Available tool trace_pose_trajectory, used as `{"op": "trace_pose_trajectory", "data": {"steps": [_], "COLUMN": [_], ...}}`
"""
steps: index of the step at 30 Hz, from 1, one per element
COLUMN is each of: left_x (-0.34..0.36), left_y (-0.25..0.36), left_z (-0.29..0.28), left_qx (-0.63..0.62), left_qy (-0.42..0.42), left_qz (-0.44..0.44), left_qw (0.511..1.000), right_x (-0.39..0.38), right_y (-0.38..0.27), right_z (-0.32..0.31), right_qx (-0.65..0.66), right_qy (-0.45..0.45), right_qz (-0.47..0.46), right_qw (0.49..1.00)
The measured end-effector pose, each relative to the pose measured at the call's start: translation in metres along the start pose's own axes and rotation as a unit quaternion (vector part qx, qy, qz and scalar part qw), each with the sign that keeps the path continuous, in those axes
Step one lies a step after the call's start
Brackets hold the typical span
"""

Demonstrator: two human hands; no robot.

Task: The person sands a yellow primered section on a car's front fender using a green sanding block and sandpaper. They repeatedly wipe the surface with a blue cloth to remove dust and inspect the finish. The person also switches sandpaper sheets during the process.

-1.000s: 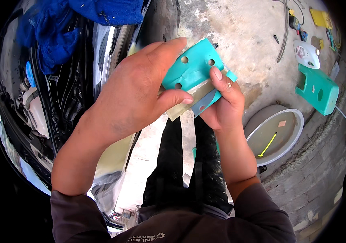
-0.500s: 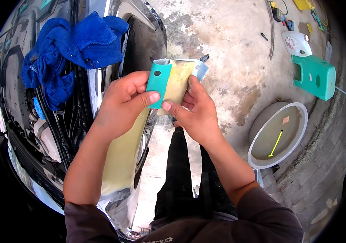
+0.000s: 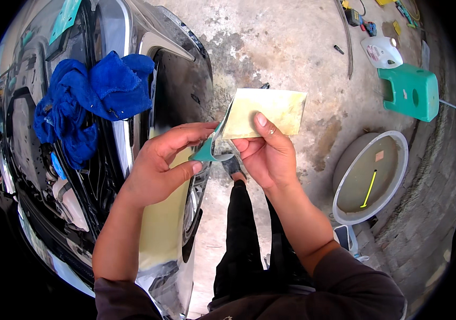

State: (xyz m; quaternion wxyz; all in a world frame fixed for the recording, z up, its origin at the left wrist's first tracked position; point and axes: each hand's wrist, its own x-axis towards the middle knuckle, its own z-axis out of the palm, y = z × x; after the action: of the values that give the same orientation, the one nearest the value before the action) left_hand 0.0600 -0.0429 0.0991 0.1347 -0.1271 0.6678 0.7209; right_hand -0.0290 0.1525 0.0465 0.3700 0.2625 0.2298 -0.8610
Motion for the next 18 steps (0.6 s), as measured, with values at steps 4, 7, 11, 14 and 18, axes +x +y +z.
{"op": "trace_pose_trajectory", "data": {"steps": [4,7,11,14,18], "left_x": [-0.001,-0.001,-0.002,-0.004,-0.004], "left_y": [-0.005,0.003,0.009,0.007,0.014], "left_z": [-0.005,0.003,-0.003,0.003,0.008], "left_qx": [-0.247,-0.261,-0.194,-0.217,-0.165], "left_qy": [-0.011,0.067,0.063,0.085,0.124], "left_qz": [-0.003,-0.04,-0.097,-0.072,-0.065], "left_qw": [0.969,0.962,0.974,0.97,0.976], "right_x": [0.002,-0.008,-0.007,-0.014,-0.025], "right_y": [0.008,0.018,0.025,0.025,0.039], "right_z": [-0.013,0.007,0.001,0.017,0.008], "right_qx": [-0.035,-0.06,-0.08,-0.093,-0.242], "right_qy": [-0.111,-0.098,-0.105,-0.035,-0.044], "right_qz": [0.023,0.014,-0.058,-0.124,-0.131], "right_qw": [0.993,0.993,0.99,0.987,0.96]}}
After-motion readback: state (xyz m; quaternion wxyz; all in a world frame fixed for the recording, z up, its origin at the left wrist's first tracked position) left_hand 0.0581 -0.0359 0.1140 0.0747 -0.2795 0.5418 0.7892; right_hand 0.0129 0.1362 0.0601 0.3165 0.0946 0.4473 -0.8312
